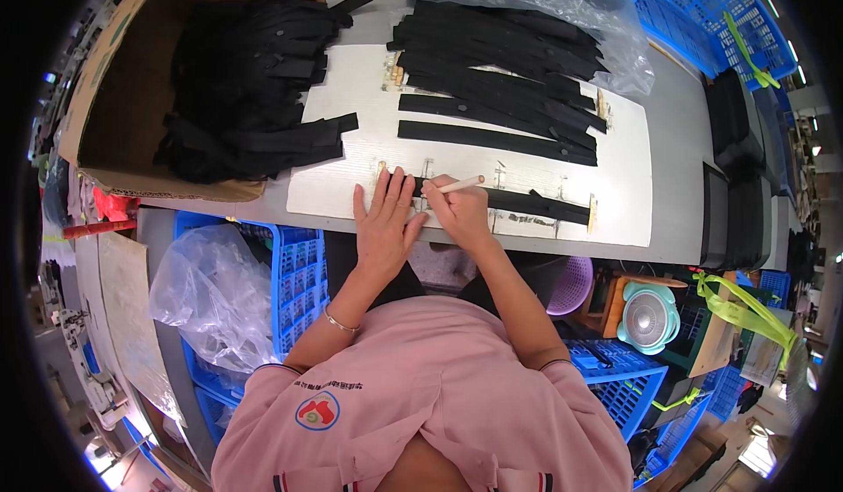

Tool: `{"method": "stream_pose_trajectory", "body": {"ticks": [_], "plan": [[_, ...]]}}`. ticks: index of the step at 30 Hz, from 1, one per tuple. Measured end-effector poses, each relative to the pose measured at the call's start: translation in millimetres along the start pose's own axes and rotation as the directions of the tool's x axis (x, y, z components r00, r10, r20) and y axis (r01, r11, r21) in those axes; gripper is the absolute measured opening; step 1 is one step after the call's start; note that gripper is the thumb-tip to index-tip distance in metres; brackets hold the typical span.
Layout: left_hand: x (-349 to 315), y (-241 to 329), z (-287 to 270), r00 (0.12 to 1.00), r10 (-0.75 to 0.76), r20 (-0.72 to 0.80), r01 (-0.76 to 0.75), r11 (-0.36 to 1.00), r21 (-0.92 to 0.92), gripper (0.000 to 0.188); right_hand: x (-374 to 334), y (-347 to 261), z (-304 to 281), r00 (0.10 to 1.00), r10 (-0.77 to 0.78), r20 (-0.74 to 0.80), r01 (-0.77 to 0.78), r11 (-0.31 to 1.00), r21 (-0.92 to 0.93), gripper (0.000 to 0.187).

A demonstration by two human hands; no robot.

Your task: Mark fabric straps against a template using a white marking pencil.

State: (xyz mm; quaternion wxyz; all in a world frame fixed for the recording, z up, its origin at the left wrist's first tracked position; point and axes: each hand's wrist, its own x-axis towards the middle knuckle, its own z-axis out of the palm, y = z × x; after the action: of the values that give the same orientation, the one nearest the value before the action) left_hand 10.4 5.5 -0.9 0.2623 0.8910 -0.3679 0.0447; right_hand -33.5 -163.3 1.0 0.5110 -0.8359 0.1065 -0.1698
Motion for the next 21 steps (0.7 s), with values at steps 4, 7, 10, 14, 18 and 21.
{"method": "stream_pose_trajectory", "body": {"ticks": [4, 7, 10, 14, 18, 21], "plan": [[0.1, -0.6, 1.5, 1.000, 0.003, 0.003, -0.003, 0.999, 0.045, 0.061, -1.9, 1.0, -3.5, 1.000, 0.019, 0.004, -0.019, 1.000, 0.022, 0.020], [-1.3, -1.0, 2.2, 1.000, 0.000, 0.007, 0.000, 0.998, 0.062, 0.061, -11.1, 0.1, -14.6, 0.996, 0.088, -0.009, -0.085, 0.982, 0.167, 0.020], [-1.6, -1.5, 2.1, 1.000, 0.006, 0.025, -0.008, 0.998, 0.058, 0.061, -24.1, 8.5, -47.3, 0.970, 0.088, -0.225, -0.051, 0.985, 0.166, 0.020], [-0.8, -1.1, 1.8, 0.999, 0.010, 0.047, -0.013, 0.998, 0.056, 0.061, -27.5, 18.0, -74.5, 0.916, 0.109, -0.385, -0.120, 0.993, -0.004, 0.020], [1.2, 6.4, -0.8, 1.000, 0.003, 0.029, -0.005, 0.996, 0.087, 0.062, -26.6, 22.7, -75.9, 0.919, 0.086, -0.386, -0.107, 0.994, -0.033, 0.022], [5.5, 25.3, 2.7, 0.999, 0.030, 0.041, -0.029, 0.999, -0.020, 0.063, -27.2, 26.5, -75.2, 0.922, 0.107, -0.372, -0.124, 0.992, -0.021, 0.022]]}}
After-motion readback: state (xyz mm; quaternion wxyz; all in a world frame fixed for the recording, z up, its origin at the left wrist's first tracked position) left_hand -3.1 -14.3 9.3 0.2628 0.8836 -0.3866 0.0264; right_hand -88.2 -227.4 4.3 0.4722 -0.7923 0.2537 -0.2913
